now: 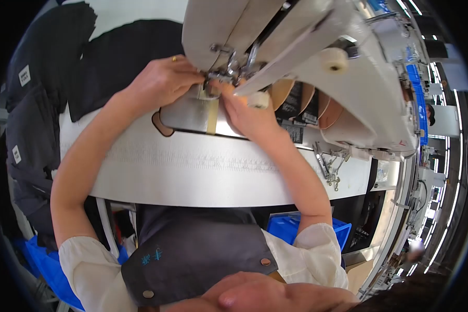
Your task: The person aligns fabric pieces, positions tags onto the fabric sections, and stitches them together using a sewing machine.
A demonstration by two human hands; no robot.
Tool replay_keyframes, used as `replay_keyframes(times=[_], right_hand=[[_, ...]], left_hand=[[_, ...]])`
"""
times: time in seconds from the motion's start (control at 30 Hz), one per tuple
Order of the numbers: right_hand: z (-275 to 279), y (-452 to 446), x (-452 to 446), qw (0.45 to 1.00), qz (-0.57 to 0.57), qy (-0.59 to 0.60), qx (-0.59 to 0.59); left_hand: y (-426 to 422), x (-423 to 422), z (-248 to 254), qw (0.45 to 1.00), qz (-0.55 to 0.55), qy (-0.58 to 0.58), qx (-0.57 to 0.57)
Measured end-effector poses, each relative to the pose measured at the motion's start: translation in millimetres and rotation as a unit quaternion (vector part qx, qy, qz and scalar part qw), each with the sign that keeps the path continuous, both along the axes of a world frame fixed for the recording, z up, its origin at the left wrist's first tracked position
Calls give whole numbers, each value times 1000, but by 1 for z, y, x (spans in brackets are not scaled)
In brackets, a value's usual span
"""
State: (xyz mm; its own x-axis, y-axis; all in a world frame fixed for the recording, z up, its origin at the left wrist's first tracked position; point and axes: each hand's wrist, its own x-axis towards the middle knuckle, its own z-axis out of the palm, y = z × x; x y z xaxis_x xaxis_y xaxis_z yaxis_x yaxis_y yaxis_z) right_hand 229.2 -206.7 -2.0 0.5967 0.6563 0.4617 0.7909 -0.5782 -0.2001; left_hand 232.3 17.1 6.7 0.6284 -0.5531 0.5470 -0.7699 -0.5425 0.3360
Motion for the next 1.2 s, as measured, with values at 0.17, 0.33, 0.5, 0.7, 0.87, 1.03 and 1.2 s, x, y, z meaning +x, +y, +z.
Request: replay_keyframes(times=[0.17,0.33,0.5,0.7,0.87,1.03,1.2], right_hand=[[-7,-2,3,1000,9,-7,-10],[-2,-5,-3,1000,10,-21,12],[3,-5,-8,996,14,-76,32],[8,-6,-31,994,60,26,86],[14,17,-59,967,116,187,132],[6,33,-70,967,153,159,129],[35,12,-83,783,81,583,201]], left_hand=[[-1,-6,-3,999,-17,-32,16],[-16,-33,0,963,147,-137,181],[18,-21,19,959,221,87,153],[47,-130,31,971,138,196,27],[17,-213,25,943,154,295,15],[18,-218,17,943,131,304,9],[19,-209,23,947,106,303,-2]])
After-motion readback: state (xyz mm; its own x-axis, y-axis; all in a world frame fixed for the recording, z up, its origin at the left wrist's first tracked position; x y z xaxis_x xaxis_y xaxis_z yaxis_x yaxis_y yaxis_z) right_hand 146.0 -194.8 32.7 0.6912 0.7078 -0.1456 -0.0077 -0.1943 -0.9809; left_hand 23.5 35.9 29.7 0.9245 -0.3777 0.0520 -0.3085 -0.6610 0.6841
